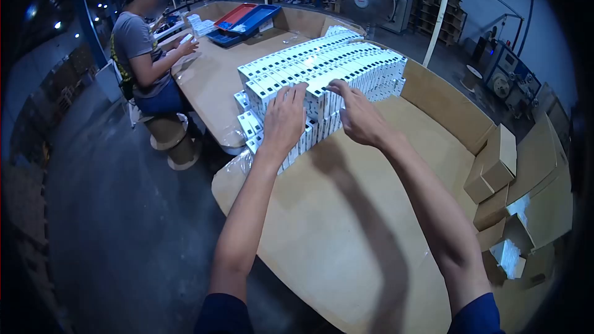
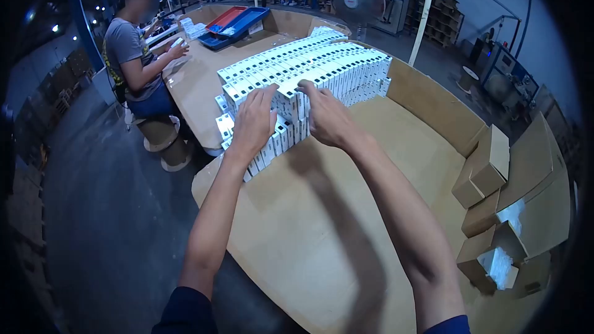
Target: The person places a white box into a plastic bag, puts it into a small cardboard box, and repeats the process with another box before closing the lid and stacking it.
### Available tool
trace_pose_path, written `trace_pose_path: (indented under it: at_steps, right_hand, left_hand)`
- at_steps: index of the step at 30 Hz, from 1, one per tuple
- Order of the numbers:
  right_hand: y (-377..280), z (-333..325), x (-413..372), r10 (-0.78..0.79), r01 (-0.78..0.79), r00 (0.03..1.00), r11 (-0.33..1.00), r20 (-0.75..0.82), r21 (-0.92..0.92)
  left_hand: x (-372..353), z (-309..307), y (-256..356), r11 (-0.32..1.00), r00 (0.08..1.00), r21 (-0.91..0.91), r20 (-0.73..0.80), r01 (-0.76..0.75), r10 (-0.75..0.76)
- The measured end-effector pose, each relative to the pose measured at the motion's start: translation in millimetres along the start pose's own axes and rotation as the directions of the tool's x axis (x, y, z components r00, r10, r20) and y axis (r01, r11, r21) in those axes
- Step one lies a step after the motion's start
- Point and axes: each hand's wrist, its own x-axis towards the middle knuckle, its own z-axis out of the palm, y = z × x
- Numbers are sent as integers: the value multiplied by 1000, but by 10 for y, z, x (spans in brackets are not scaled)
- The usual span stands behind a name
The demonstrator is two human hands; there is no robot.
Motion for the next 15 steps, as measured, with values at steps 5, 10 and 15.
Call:
trace_pose_path:
  at_steps: [5,10,15]
  right_hand:
    - [115,62,202,-22,24,1000,990,17,-138]
    - [197,115,254,-105,92,994,961,-37,-261]
    - [125,119,249,-85,78,996,956,-14,-281]
  left_hand:
    - [-22,130,-52,994,994,16,16,-104,104]
    - [-37,83,-114,991,992,81,-69,-103,109]
    - [-91,41,-183,986,990,110,-56,-123,130]
